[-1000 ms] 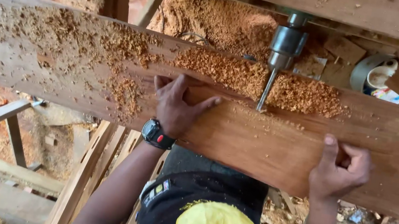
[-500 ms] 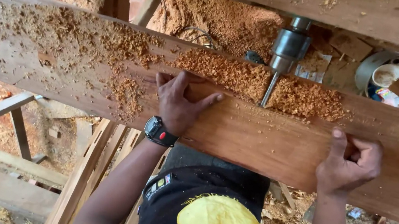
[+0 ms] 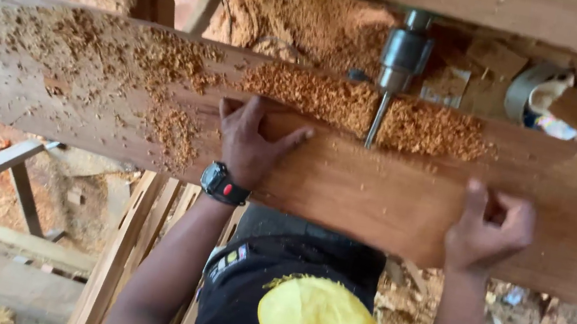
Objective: The person positions a rectangular wooden plank under a drill press and operates the machine to drill a hole. They hold the wood steady with both hands as the drill bit penetrates the surface, creating wood shavings.
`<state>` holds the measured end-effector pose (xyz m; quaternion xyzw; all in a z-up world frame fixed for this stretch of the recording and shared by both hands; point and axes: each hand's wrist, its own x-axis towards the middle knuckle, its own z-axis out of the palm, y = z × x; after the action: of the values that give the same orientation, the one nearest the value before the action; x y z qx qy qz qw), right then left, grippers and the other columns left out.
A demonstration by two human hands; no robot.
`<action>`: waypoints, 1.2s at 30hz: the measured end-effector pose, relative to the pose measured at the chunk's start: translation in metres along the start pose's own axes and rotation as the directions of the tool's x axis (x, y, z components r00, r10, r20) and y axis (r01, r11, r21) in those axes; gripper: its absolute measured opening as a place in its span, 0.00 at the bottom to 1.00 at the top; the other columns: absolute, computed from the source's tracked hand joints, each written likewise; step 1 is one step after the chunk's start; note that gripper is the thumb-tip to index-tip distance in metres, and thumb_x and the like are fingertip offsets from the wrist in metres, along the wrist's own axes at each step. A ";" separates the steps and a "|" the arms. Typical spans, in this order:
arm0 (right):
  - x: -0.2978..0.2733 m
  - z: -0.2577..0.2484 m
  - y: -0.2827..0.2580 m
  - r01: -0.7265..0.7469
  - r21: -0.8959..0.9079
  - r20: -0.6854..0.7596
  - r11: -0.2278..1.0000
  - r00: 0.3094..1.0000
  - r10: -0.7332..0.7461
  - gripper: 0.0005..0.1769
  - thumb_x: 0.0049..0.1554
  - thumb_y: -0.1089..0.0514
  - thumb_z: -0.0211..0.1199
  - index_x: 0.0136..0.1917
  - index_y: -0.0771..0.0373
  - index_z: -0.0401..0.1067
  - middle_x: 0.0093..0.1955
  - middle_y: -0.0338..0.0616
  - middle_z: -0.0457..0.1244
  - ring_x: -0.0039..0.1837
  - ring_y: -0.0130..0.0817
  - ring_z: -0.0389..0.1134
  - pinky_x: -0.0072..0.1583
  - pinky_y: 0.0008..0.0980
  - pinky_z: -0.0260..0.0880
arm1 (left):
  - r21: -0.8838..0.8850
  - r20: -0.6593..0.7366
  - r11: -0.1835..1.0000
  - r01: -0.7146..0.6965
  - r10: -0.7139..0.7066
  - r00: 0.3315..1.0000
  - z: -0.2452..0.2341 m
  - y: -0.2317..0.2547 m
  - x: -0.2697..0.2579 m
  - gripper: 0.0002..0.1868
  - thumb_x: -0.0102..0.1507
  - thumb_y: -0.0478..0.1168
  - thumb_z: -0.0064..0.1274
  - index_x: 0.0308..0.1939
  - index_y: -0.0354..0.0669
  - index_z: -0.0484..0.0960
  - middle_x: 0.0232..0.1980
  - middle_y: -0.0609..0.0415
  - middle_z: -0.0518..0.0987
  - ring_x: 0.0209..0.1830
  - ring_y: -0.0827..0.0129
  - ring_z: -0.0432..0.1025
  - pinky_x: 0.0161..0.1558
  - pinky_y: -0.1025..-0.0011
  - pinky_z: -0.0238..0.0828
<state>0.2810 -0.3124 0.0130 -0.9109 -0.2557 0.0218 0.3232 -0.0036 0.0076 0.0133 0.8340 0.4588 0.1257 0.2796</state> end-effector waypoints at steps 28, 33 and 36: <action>0.049 0.016 0.003 0.162 -0.001 0.088 0.987 0.983 -0.161 0.33 0.85 0.41 0.81 0.52 0.72 0.77 0.50 0.61 0.70 0.51 0.57 0.69 0.56 0.58 0.66 | 0.063 -0.023 0.975 0.212 -0.211 0.977 0.018 -0.009 -0.005 0.45 0.60 0.81 0.76 0.55 0.47 0.82 0.48 0.47 0.90 0.56 0.39 0.82 0.81 0.42 0.60; 0.049 0.014 0.010 0.187 -0.004 0.130 0.982 0.974 -0.185 0.36 0.85 0.37 0.82 0.51 0.69 0.75 0.50 0.58 0.70 0.52 0.56 0.68 0.57 0.58 0.64 | 0.022 -0.126 0.996 0.089 -0.085 0.988 0.003 0.003 -0.007 0.38 0.62 0.71 0.83 0.53 0.48 0.83 0.44 0.54 0.91 0.43 0.48 0.87 0.73 0.47 0.67; 0.046 0.016 0.011 0.162 0.007 0.097 0.987 0.982 -0.162 0.37 0.84 0.32 0.79 0.54 0.68 0.77 0.50 0.54 0.71 0.49 0.47 0.67 0.52 0.52 0.64 | 0.013 -0.086 0.990 0.140 -0.138 0.987 0.008 -0.001 -0.014 0.42 0.61 0.78 0.79 0.55 0.49 0.83 0.48 0.54 0.92 0.47 0.51 0.88 0.81 0.45 0.67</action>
<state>0.3230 -0.2884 -0.0006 -0.8850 -0.3446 0.0395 0.3105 -0.0087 -0.0062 0.0068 0.7965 0.5285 0.1365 0.2599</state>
